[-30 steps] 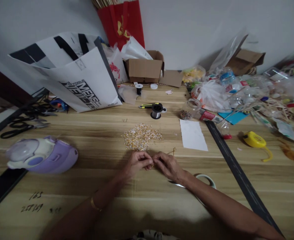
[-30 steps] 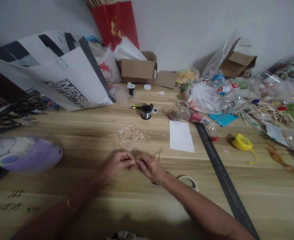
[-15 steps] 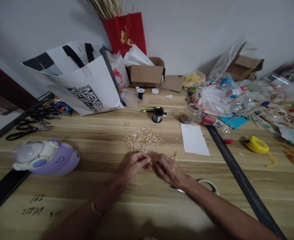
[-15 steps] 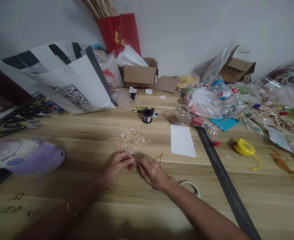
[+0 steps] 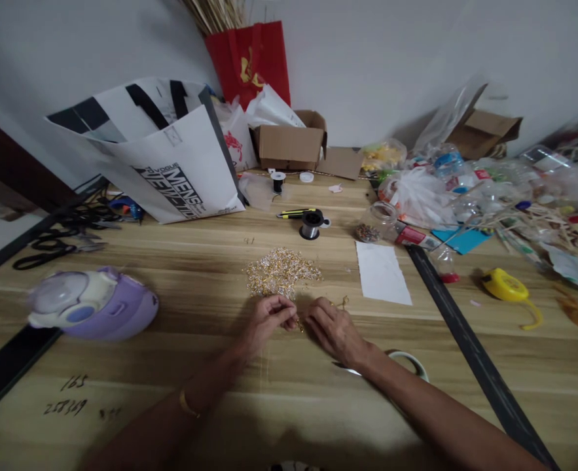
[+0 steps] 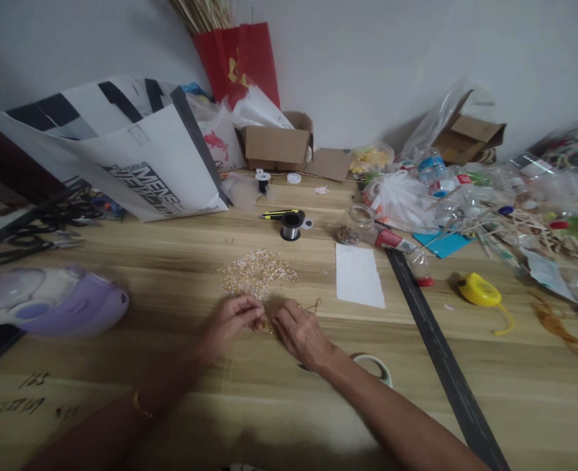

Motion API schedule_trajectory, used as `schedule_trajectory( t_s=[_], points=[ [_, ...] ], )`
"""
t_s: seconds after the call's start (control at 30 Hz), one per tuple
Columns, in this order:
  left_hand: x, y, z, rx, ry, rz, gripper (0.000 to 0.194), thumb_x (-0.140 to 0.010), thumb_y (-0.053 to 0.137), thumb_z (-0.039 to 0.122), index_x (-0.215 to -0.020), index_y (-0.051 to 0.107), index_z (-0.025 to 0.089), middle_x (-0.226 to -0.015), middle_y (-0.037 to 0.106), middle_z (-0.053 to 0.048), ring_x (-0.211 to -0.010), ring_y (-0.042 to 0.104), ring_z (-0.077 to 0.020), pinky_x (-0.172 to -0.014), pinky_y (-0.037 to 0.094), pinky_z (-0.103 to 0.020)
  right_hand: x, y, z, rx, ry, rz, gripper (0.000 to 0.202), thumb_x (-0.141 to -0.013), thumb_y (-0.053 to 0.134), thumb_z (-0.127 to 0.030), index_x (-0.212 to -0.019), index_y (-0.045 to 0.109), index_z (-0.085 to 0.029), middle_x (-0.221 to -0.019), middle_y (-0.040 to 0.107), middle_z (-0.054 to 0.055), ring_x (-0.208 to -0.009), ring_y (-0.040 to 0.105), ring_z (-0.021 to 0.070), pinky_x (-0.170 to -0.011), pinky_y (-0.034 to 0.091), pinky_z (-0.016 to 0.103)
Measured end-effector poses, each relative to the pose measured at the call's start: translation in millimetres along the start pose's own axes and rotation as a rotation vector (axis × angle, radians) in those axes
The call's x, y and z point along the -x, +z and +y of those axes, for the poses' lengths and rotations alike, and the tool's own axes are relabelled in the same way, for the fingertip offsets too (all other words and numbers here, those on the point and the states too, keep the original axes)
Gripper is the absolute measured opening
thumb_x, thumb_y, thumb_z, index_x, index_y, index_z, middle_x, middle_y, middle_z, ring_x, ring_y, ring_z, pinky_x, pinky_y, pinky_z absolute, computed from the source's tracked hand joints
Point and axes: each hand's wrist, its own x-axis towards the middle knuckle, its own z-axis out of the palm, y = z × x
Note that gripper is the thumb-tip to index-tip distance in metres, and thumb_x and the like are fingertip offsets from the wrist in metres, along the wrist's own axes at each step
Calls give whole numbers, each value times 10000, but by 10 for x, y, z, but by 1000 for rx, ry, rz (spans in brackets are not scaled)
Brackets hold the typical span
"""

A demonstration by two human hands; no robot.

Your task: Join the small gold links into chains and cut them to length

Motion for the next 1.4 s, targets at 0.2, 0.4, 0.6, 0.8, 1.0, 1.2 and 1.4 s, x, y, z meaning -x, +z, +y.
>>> schedule_trajectory(
  t_s=[0.2, 0.4, 0.6, 0.8, 1.0, 1.2, 1.4],
  points=[
    [-7, 6, -4, -10, 0, -17, 299, -634, 735, 371, -694, 578, 124, -585, 614, 1, -533, 561, -102, -551, 455, -233, 3, -19, -17, 1, -18, 2, 177, -974, 343, -194, -957, 517, -168, -863, 561, 77, -731, 545, 155, -592, 424, 254],
    [6, 19, -13, -14, -2, -51, 309, -635, 736, 389, -685, 580, 127, -571, 603, 8, -524, 548, -94, -545, 445, -225, 16, -25, -22, -34, -34, -10, 167, -970, 351, -178, -980, 517, -167, -870, 572, 84, -789, 570, 164, -647, 451, 261],
    [-7, 17, -81, -14, -10, -63, 348, -619, 747, 416, -709, 565, 133, -551, 591, 21, -487, 530, -83, -510, 428, -216, 12, -31, -33, -25, -39, -8, 181, -975, 340, -190, -990, 520, -168, -878, 575, 86, -797, 575, 161, -645, 446, 251],
    [-11, 39, -96, -33, -19, -63, 348, -619, 747, 413, -701, 571, 125, -540, 586, 17, -484, 527, -83, -514, 430, -217, 6, -26, -21, -38, -29, -7, 174, -974, 345, -198, -956, 515, -167, -842, 574, 78, -750, 566, 162, -598, 423, 245],
    [-3, 40, -52, -72, -14, -47, 292, -638, 734, 372, -683, 583, 126, -554, 586, 14, -504, 528, -86, -521, 420, -212, -6, -44, -25, -94, 3, 6, 159, -961, 362, -180, -950, 521, -172, -851, 575, 76, -751, 567, 163, -628, 433, 253],
    [5, 34, -26, -103, -3, -9, 227, -651, 713, 320, -677, 602, 124, -556, 559, 25, -502, 505, -80, -505, 393, -203, -13, -64, -38, -96, -8, 34, 151, -962, 365, -183, -956, 516, -178, -841, 575, 69, -733, 555, 158, -625, 421, 255],
    [-1, 17, -3, -101, -54, -16, 205, -632, 725, 291, -678, 615, 123, -547, 572, 22, -505, 523, -88, -506, 405, -205, -6, -58, -25, -112, 1, 19, 135, -962, 373, -178, -951, 507, -177, -854, 564, 60, -722, 539, 147, -637, 419, 248]
  ],
)
